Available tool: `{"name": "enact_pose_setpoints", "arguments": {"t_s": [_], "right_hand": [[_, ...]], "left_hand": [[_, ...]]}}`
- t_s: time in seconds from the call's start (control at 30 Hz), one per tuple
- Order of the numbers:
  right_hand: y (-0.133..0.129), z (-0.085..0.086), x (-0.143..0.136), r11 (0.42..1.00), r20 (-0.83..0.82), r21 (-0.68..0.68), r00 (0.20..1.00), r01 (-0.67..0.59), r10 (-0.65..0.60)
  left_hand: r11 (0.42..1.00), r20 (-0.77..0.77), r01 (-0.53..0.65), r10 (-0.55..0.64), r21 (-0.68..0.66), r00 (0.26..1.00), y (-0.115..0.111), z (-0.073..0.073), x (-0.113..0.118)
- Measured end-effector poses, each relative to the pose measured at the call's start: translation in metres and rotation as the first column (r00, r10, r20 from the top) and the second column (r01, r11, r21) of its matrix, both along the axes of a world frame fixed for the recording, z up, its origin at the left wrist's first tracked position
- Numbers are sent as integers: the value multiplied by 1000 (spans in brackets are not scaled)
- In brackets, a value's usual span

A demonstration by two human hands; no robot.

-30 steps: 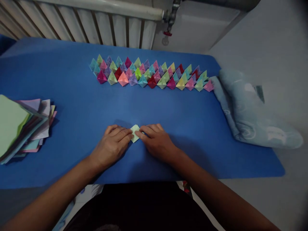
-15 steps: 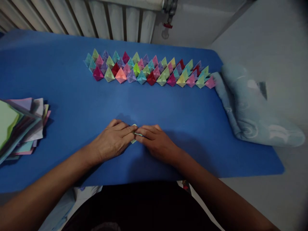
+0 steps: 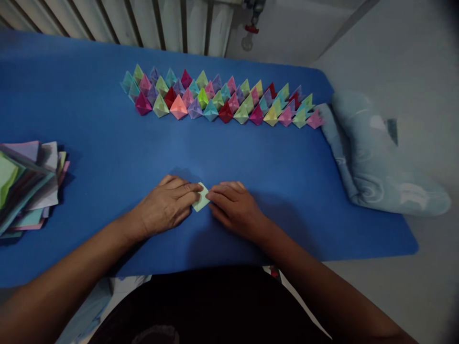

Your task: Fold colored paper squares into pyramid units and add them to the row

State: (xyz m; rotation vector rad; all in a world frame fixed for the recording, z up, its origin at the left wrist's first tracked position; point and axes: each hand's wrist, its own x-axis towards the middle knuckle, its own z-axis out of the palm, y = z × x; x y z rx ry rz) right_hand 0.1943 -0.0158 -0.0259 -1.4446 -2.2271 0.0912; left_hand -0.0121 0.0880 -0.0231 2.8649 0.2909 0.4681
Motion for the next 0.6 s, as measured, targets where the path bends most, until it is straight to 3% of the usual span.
{"name": "enact_pose_setpoints", "arguments": {"t_s": [0.37,0.6], "right_hand": [[1,2,1,998,64,-69,998,3,2],[0,1,2,997,-32,-72,999,5,-8]], "left_hand": [[993,27,-35,38,-109,999,1,-1,0],[993,3,-43,44,-110,999,0,2,1]]}}
